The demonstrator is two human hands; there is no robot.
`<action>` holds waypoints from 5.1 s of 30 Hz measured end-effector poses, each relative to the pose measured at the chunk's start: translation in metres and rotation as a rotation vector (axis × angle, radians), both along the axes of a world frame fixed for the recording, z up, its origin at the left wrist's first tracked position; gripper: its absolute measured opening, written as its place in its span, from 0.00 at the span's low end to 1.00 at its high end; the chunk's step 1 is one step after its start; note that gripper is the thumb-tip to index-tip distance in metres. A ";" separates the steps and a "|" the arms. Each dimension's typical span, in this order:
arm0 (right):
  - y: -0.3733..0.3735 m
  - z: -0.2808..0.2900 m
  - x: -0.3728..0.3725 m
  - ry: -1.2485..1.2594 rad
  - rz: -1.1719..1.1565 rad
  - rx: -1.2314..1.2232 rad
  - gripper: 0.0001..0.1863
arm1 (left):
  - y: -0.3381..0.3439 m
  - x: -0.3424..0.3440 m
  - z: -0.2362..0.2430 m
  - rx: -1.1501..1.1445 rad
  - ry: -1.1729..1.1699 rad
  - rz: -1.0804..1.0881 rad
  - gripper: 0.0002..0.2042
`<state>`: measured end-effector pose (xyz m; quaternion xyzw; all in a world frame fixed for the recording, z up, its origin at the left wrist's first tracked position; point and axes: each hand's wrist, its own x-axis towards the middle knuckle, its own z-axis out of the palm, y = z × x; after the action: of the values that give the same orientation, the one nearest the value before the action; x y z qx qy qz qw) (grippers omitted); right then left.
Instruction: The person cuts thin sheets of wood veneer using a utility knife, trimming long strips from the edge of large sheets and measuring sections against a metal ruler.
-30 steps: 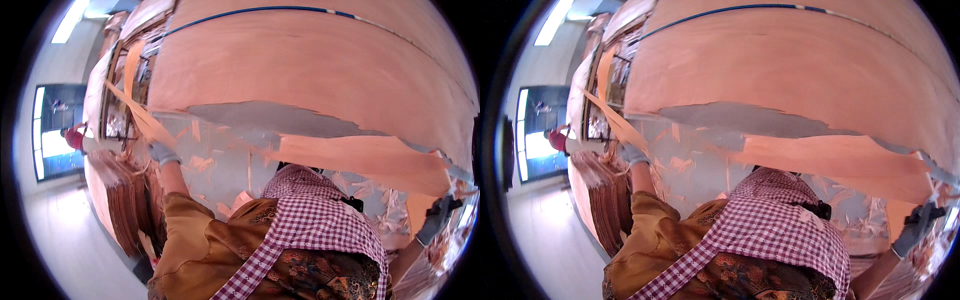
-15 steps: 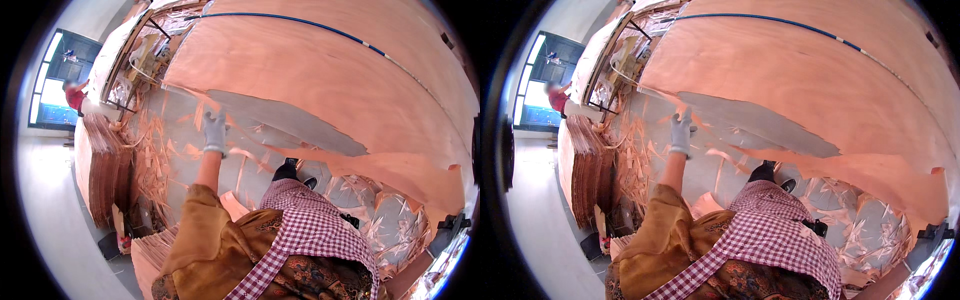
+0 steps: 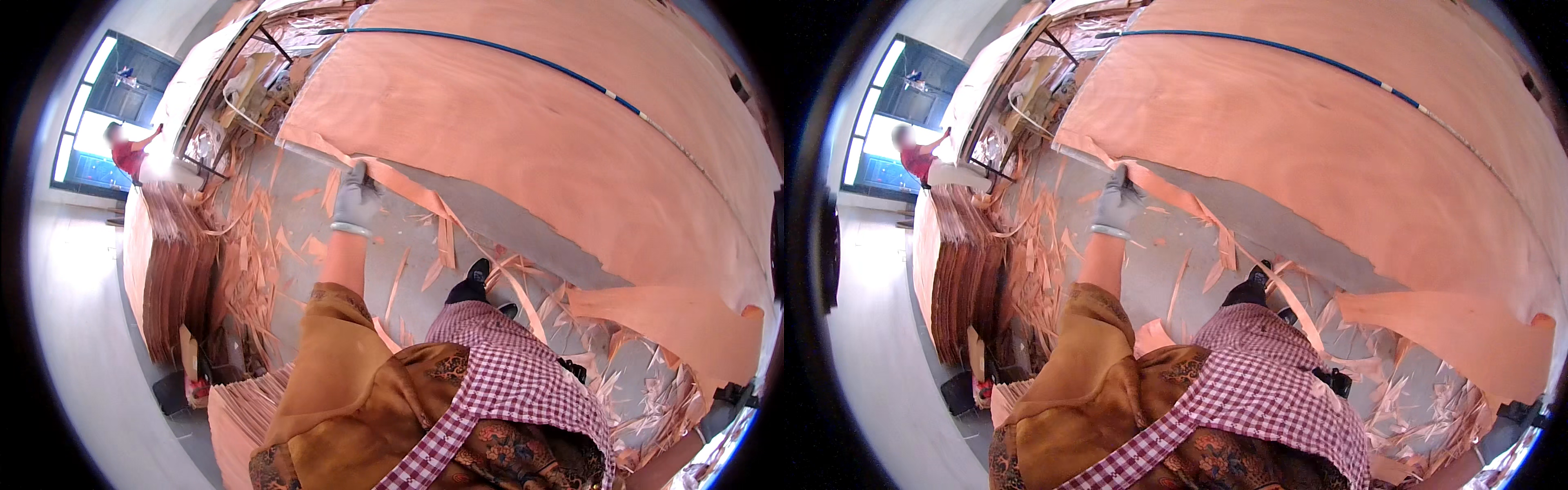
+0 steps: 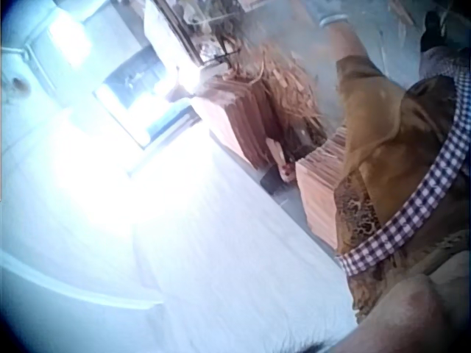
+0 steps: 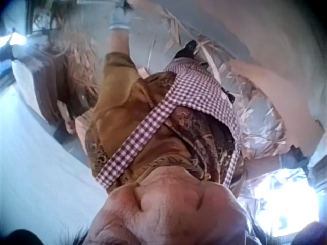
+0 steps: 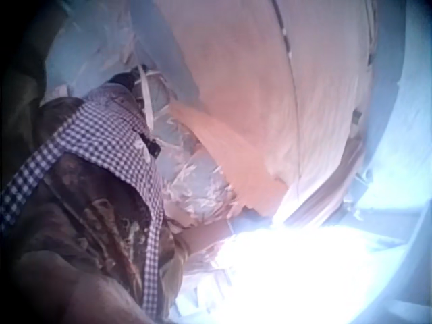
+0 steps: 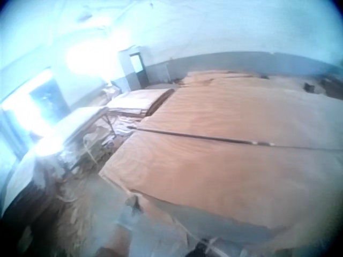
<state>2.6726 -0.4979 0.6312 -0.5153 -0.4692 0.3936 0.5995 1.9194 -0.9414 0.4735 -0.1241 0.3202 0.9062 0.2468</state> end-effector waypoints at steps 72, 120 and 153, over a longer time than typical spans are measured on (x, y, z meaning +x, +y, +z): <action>-0.368 -0.105 -0.731 -0.170 1.913 -0.650 0.11 | -0.100 -0.021 0.068 -0.438 0.072 -0.289 0.04; -0.404 -0.116 -0.900 -0.640 1.891 -0.281 0.18 | -0.197 -0.342 -0.023 -0.961 0.226 -0.165 0.16; -0.466 -0.133 -1.045 -1.552 1.716 0.771 0.14 | -0.182 -0.309 -0.057 -0.528 0.096 0.008 0.06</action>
<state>1.6279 -0.9639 0.4984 0.0755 -0.9770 0.0843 -0.1809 1.6102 -1.1237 0.4170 -0.1423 0.5565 0.7970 0.1868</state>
